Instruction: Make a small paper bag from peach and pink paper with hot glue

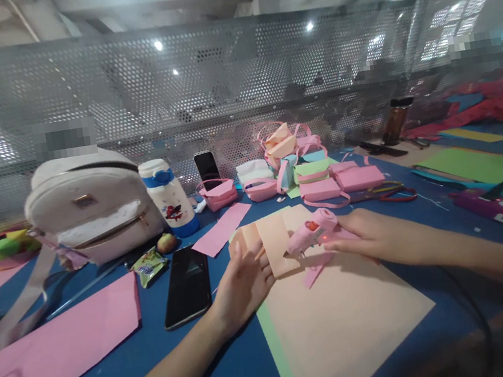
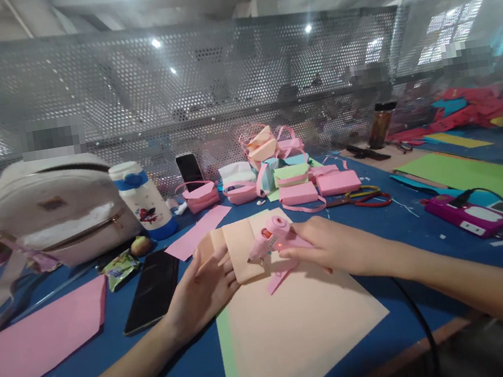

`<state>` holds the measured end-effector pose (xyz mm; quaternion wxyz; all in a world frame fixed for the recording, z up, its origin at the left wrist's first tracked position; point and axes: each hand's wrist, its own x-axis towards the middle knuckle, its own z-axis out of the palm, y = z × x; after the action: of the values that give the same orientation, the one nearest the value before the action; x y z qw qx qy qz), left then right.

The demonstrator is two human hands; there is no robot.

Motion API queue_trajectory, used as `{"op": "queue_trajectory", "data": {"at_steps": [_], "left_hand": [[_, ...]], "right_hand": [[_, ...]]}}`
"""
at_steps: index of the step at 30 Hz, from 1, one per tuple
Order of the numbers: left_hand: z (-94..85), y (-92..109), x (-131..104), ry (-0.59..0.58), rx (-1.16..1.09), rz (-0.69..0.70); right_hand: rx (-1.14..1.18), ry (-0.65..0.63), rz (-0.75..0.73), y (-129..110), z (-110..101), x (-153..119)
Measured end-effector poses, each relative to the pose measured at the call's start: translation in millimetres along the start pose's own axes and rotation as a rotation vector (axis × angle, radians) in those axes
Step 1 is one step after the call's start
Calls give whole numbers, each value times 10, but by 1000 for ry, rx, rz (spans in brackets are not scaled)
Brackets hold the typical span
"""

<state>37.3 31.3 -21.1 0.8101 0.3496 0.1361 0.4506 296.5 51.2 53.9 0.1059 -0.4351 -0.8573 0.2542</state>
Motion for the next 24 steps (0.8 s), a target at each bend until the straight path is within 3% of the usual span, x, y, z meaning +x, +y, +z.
{"op": "queue_trajectory", "data": {"at_steps": [24], "left_hand": [[3,-11,6,24,0,7]], "right_hand": [[-48,77,-64,-10,-66,76]]}}
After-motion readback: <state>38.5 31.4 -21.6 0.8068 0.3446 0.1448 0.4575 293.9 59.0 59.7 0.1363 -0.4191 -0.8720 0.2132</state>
